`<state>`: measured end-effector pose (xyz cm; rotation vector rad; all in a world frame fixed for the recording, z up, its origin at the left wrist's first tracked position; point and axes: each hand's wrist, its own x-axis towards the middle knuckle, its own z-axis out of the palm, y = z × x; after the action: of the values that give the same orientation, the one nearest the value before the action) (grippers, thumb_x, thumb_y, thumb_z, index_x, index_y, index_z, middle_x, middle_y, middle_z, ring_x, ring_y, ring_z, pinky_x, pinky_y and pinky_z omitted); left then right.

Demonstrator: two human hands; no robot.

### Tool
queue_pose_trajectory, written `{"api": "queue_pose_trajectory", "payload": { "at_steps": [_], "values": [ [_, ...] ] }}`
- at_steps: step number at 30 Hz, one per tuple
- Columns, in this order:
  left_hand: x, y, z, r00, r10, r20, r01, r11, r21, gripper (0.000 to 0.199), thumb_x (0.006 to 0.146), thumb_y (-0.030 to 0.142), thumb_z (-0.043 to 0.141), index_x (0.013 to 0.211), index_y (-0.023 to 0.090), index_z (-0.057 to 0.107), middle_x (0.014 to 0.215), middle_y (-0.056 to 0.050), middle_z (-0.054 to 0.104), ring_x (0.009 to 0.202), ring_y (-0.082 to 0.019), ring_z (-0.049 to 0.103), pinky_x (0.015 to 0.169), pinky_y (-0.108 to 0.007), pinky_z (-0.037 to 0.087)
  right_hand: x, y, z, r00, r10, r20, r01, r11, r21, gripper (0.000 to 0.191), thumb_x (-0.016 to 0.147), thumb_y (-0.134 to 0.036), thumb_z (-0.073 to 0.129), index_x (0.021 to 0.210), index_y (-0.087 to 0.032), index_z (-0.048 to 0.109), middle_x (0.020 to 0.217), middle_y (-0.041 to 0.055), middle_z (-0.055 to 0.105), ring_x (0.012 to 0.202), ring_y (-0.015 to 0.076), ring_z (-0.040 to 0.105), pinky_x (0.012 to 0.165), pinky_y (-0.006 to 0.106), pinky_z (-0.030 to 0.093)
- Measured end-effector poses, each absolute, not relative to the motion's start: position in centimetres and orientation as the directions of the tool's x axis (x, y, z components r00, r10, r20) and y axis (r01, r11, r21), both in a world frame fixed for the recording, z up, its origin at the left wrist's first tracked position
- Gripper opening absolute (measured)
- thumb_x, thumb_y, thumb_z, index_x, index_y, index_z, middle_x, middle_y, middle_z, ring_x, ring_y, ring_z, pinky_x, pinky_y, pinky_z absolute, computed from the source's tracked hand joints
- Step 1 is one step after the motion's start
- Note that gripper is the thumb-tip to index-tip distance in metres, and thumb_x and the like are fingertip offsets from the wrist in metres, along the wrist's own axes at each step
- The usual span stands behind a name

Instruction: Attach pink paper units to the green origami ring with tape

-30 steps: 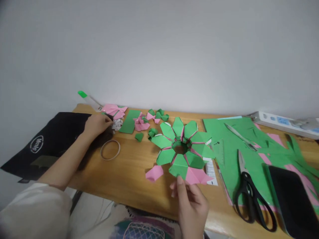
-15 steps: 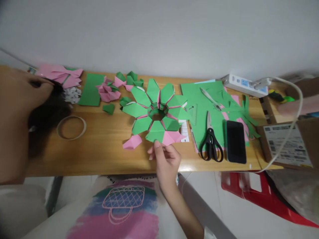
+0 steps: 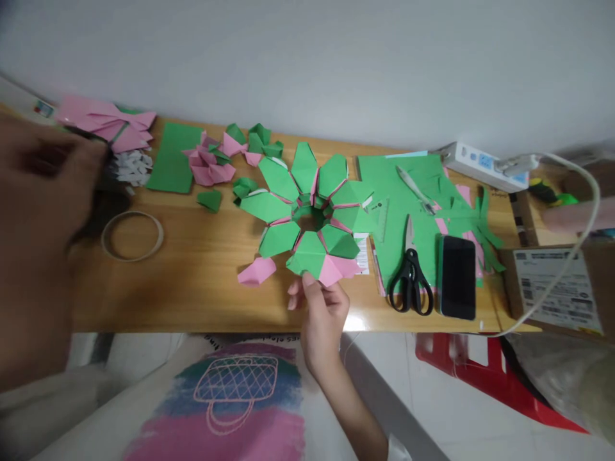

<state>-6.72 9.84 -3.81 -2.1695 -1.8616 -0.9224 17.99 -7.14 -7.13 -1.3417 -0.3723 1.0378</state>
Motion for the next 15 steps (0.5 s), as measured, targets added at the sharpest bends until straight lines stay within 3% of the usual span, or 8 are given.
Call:
{"api": "queue_pose_trajectory", "payload": {
  "at_steps": [2,4,6,10,15],
  "values": [
    [-2.6,5.5,-3.2,0.289,0.82,0.495,0.785,-0.499,0.368,0.017,0.089,0.029,0.059,0.082,0.017,0.069,0.073,0.003,0.064,0.066,-0.008,0.054,0.064,-0.024,0.044,18.0,-7.2,-7.2,0.527,0.794,-0.302,-0.368,-0.107,-0.924,0.026,0.073,-0.037,0.072,0.06,-0.019,0.06,0.053,-0.0023,0.06,0.042,0.0088,0.049,0.041,0.022,0.036],
    [1.2,2.1,-3.3,0.532,0.682,0.502,0.528,-0.73,0.433,0.011,0.09,0.028,0.062,0.087,0.019,0.068,0.083,0.0,0.067,0.072,-0.01,0.06,0.065,-0.023,0.048,18.1,-7.3,-7.3,0.51,0.811,-0.286,-0.341,-0.114,-0.933,0.026,0.076,-0.037,0.069,0.06,-0.019,0.06,0.052,-0.002,0.06,0.042,0.009,0.049,0.042,0.022,0.038],
    [3.9,0.4,-3.9,0.623,0.632,0.46,0.426,-0.768,0.478,0.017,0.093,0.032,0.059,0.097,0.017,0.067,0.089,-0.004,0.067,0.077,-0.013,0.062,0.067,-0.025,0.051,18.1,-7.4,-7.3,0.492,0.823,-0.283,-0.318,-0.132,-0.939,0.027,0.078,-0.036,0.067,0.059,-0.019,0.059,0.051,-0.0023,0.06,0.042,0.0089,0.049,0.043,0.022,0.04],
    [5.6,0.4,-4.9,0.649,0.649,0.396,0.452,-0.748,0.486,0.021,0.092,0.037,0.059,0.096,0.018,0.065,0.09,-0.005,0.065,0.078,-0.016,0.063,0.065,-0.029,0.051,18.3,-7.6,-7.5,0.487,0.822,-0.295,-0.316,-0.149,-0.937,0.027,0.079,-0.035,0.067,0.059,-0.02,0.057,0.05,-0.0037,0.057,0.043,0.0088,0.049,0.043,0.022,0.04],
    [5.7,1.1,-4.6,0.662,0.632,0.404,0.449,-0.765,0.461,0.015,0.091,0.031,0.061,0.099,0.018,0.063,0.091,-0.005,0.064,0.084,-0.018,0.063,0.069,-0.03,0.052,18.2,-7.7,-7.4,0.457,0.837,-0.3,-0.374,-0.124,-0.919,0.028,0.08,-0.031,0.068,0.058,-0.019,0.058,0.051,-0.0048,0.056,0.044,0.0072,0.047,0.044,0.021,0.036]
  ]
}}
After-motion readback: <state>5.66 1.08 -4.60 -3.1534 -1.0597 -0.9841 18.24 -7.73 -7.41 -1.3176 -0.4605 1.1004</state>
